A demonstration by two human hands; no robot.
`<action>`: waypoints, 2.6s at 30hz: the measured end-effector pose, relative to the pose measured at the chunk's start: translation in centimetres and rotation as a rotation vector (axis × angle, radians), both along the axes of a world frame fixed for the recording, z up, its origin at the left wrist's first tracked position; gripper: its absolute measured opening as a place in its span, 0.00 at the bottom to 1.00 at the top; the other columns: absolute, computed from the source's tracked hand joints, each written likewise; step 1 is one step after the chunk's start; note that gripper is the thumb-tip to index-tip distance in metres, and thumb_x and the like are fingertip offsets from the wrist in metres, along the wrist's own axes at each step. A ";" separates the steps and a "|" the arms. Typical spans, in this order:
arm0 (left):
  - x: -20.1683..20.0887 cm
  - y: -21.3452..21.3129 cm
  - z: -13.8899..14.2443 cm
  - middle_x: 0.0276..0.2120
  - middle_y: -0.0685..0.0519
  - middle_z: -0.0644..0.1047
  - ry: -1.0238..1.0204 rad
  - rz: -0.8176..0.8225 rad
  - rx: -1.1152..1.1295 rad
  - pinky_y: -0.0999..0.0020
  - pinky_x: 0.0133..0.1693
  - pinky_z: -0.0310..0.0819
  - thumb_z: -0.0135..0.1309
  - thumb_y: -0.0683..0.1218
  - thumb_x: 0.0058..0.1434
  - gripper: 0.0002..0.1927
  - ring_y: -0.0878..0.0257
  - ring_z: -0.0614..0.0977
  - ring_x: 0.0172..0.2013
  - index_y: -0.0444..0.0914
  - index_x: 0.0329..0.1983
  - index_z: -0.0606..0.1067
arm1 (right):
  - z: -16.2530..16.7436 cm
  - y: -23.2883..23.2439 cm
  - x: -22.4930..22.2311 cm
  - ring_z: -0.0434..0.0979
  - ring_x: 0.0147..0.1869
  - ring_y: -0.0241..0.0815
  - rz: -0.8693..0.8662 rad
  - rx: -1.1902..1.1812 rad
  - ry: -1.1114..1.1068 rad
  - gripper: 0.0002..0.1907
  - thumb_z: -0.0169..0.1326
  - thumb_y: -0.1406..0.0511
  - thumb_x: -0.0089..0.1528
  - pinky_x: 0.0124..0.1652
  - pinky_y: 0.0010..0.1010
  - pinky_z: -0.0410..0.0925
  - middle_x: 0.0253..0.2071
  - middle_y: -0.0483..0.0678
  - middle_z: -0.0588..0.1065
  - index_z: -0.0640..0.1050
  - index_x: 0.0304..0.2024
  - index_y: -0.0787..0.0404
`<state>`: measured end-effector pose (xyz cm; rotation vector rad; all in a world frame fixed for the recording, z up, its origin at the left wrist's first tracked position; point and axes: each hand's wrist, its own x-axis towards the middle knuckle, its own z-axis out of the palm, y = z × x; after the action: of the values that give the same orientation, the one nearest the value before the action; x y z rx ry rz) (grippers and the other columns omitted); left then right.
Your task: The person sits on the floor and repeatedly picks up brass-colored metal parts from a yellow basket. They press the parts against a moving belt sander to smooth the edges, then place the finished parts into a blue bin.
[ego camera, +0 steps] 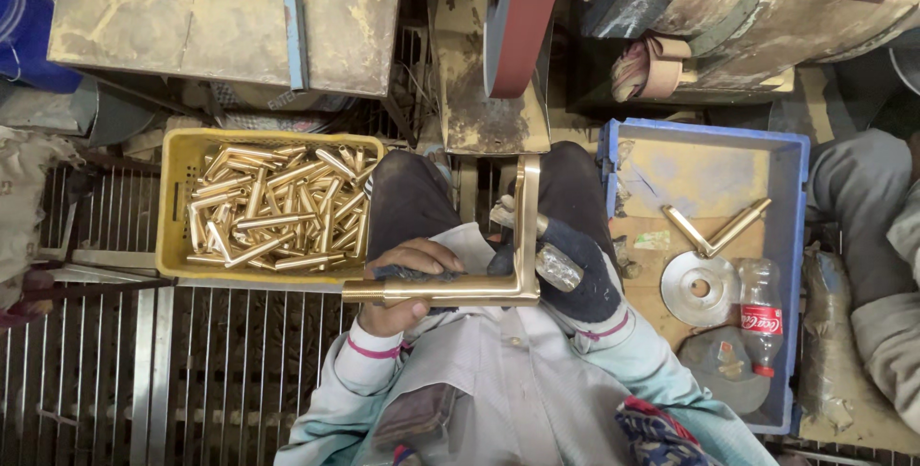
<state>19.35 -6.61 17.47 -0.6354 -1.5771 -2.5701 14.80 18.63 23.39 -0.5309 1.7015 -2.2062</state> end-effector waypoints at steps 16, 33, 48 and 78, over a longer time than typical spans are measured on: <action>-3.9 0.6 -5.9 0.43 0.42 0.80 -0.496 0.106 0.186 0.56 0.53 0.78 0.65 0.51 0.59 0.19 0.52 0.83 0.46 0.33 0.44 0.77 | -5.5 0.0 -4.0 0.83 0.36 0.45 0.223 -0.519 -0.564 0.27 0.46 0.58 0.74 0.37 0.35 0.78 0.40 0.55 0.80 0.67 0.71 0.66; -17.8 0.8 -14.6 0.38 0.46 0.81 -0.880 0.243 0.214 0.63 0.42 0.81 0.61 0.46 0.59 0.14 0.58 0.84 0.37 0.32 0.42 0.78 | -18.3 -1.3 -14.0 0.82 0.38 0.50 -0.136 -0.494 -0.893 0.19 0.46 0.59 0.71 0.35 0.43 0.77 0.40 0.56 0.78 0.71 0.57 0.67; -21.3 1.0 -17.8 0.36 0.45 0.81 -0.918 0.227 0.272 0.61 0.42 0.82 0.61 0.46 0.59 0.13 0.56 0.85 0.36 0.32 0.41 0.76 | -19.8 -2.2 -16.4 0.81 0.37 0.48 -0.255 -0.465 -0.954 0.17 0.48 0.61 0.71 0.34 0.41 0.75 0.41 0.54 0.77 0.71 0.56 0.67; -4.9 1.7 -6.9 0.48 0.44 0.78 -0.343 0.307 -0.205 0.62 0.51 0.78 0.63 0.46 0.63 0.17 0.56 0.81 0.45 0.31 0.50 0.74 | -7.0 -2.3 -4.2 0.81 0.49 0.44 -0.154 0.382 -0.050 0.25 0.63 0.65 0.62 0.47 0.38 0.77 0.48 0.54 0.79 0.74 0.60 0.67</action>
<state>14.46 -4.90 10.55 0.0499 -1.8794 -2.3963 10.60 16.36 16.40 -0.2535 2.1278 -1.8952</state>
